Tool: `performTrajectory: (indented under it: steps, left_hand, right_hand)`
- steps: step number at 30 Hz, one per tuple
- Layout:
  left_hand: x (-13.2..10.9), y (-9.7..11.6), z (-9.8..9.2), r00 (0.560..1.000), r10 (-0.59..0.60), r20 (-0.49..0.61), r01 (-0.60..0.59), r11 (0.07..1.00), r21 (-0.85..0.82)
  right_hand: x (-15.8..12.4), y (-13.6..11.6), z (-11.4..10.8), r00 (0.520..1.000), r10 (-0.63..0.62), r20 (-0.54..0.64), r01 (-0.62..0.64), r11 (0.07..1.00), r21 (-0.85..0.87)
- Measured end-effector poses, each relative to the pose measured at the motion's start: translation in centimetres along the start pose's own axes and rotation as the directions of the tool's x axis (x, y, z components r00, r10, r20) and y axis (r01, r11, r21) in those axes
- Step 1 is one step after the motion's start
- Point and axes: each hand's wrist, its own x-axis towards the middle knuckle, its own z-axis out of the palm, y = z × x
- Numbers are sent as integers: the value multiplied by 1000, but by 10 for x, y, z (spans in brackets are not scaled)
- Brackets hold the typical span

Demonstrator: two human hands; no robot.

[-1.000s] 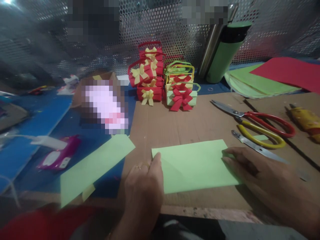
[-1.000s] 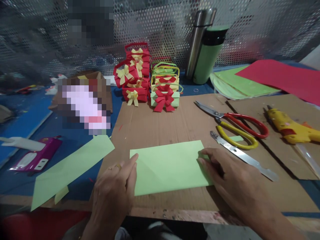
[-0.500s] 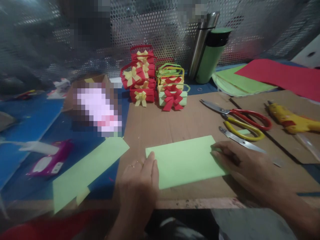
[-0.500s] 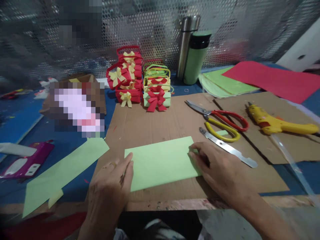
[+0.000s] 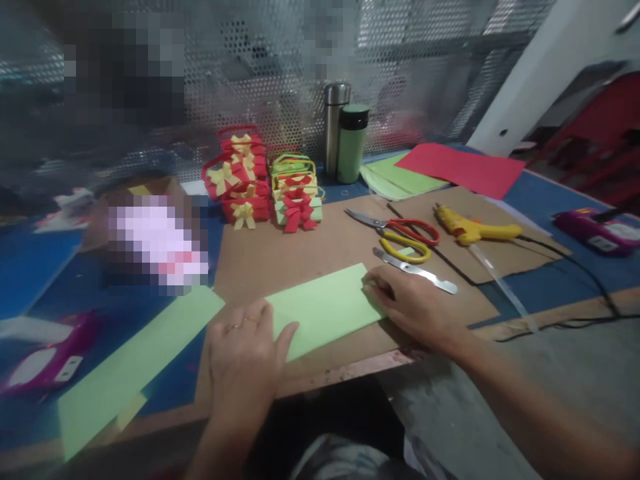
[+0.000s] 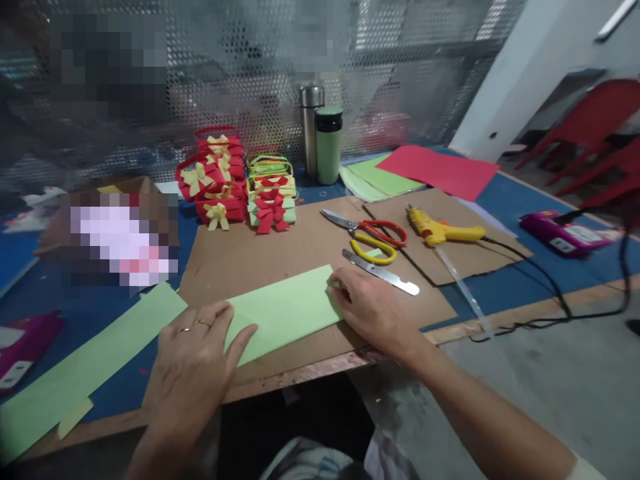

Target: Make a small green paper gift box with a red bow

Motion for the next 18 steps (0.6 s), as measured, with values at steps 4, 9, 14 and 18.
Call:
performTrajectory:
  steps: [4, 9, 14, 18]
  left_hand:
    - [-2, -5, 3, 1000, 2, 14, -2, 1000, 13]
    - [-5, -13, 10, 995, 35, 90, -32, 999, -32]
    - [-6, -16, 13, 991, 13, 133, -10, 1000, -29]
    - [-6, -16, 14, 988, 30, 150, -23, 999, -45]
  right_hand:
    - [2, -1, 0, 1000, 5, 22, -5, 1000, 12]
    - [5, -2, -1, 999, 29, 44, -30, 999, 40]
    - [5, -3, -2, 998, 33, 54, -37, 997, 63]
    - [5, -3, -1, 997, 42, 65, -45, 997, 57]
